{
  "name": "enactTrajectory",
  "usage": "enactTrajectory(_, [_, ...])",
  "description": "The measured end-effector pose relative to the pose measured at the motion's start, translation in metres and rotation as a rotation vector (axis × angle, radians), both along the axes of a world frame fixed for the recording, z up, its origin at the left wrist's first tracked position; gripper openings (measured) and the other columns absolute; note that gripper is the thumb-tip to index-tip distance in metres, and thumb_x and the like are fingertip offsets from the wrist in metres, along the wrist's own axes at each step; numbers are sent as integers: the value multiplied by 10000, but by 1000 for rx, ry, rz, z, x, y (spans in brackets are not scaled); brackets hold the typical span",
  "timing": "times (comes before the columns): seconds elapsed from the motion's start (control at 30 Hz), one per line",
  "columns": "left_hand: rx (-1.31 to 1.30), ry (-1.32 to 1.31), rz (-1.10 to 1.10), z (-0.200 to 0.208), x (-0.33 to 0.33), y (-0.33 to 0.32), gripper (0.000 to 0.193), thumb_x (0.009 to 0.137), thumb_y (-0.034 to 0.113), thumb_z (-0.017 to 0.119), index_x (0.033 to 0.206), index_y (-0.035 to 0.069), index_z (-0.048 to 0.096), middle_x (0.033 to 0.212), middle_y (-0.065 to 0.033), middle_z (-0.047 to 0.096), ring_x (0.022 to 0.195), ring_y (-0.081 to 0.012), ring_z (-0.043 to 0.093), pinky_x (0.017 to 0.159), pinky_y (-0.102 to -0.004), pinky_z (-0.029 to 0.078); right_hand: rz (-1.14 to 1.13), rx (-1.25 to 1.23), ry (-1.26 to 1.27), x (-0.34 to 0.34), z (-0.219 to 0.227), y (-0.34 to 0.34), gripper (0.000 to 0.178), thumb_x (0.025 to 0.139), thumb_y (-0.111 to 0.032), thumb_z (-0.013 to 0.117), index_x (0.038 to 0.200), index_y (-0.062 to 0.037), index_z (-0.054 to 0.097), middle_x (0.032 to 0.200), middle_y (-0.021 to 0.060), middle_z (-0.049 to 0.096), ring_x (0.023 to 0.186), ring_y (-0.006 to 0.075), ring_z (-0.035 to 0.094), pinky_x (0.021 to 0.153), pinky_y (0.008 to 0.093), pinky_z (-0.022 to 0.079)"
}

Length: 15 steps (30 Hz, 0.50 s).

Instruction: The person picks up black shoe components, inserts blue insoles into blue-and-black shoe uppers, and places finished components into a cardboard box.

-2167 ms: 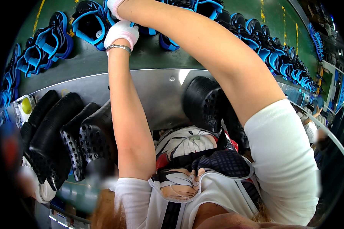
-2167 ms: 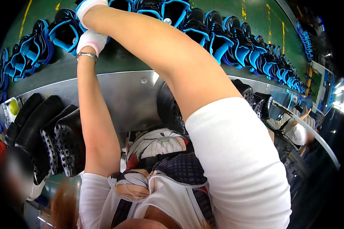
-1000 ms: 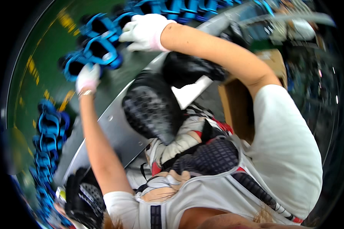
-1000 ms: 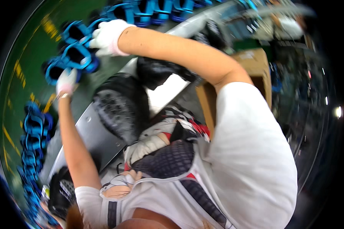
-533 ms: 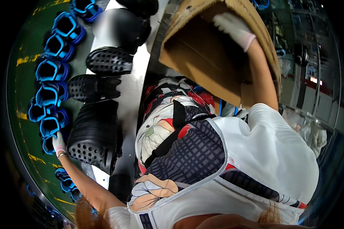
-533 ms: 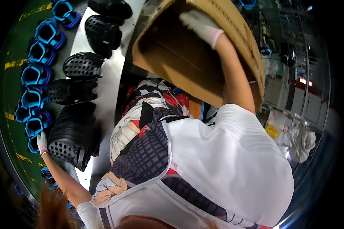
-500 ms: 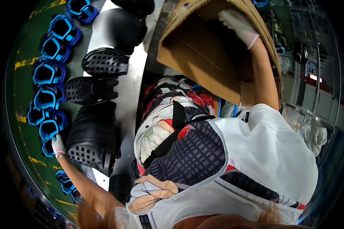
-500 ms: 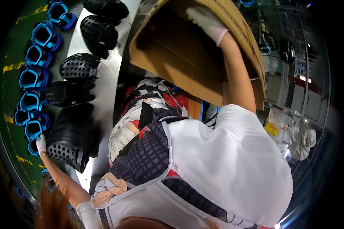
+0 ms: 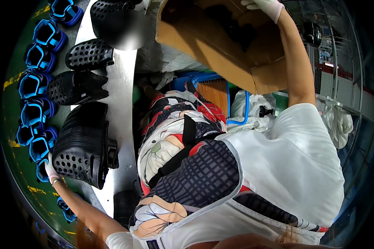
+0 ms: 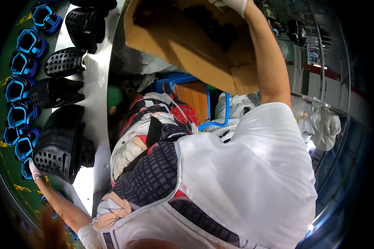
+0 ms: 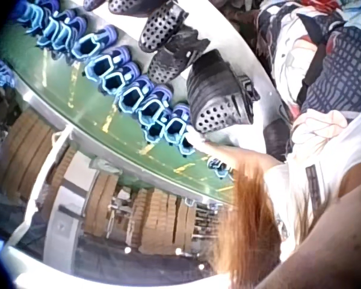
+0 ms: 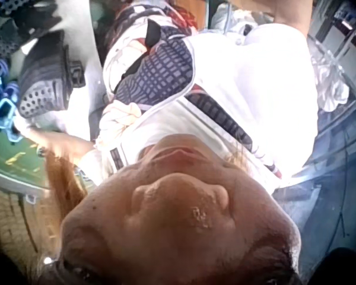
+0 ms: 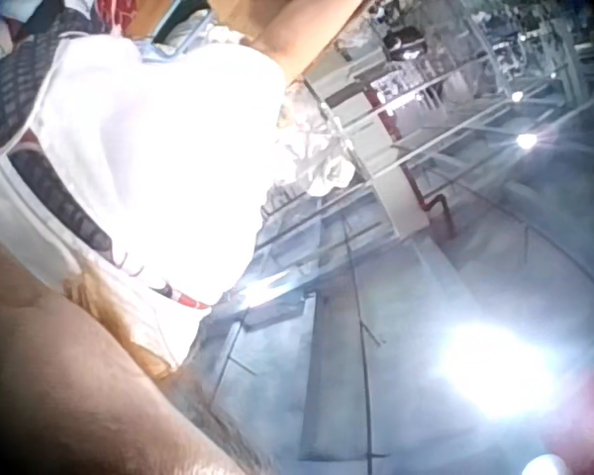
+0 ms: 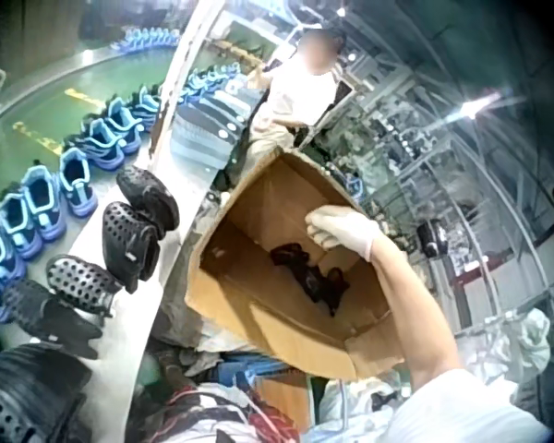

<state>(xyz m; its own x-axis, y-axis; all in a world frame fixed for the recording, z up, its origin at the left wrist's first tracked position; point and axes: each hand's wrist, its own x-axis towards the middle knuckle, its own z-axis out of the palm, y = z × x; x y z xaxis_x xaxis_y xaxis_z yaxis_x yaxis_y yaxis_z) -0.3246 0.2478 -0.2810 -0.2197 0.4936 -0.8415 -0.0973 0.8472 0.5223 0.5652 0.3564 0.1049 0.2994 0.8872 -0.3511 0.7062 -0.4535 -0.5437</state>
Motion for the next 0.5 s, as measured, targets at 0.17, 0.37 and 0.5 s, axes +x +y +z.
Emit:
enactTrajectory(0.17, [51, 1242, -837, 132, 31, 19, 732, 843, 561, 574, 1298, -7, 499, 1203, -176, 602, 1069, -329, 591, 907, -393, 467, 303, -142, -408, 35, -3, -22, 414, 901, -389, 564, 1089, -27, 634, 969, 96, 657, 862, 149, 608, 731, 303, 499])
enactTrajectory(0.37, [945, 848, -891, 345, 302, 93, 461, 974, 253, 483, 1348, -15, 451, 1352, -186, 491, 1229, -259, 492, 1030, -330, 364, 229, -257, -430, 109, -17, -11, 444, 868, -405, 588, 1082, -20, 642, 1024, 118, 668, 926, 197, 618, 807, 333, 490])
enactTrajectory(0.5, [1072, 269, -995, 354, 528, 147, 499, 926, 207, 580, 1351, -14, 441, 1298, -199, 526, 1200, -237, 512, 991, -331, 408, -50, -258, -211, 195, -36, -23, 483, 840, -404, 619, 1131, -19, 615, 1082, 132, 654, 996, 242, 607, 870, 344, 470])
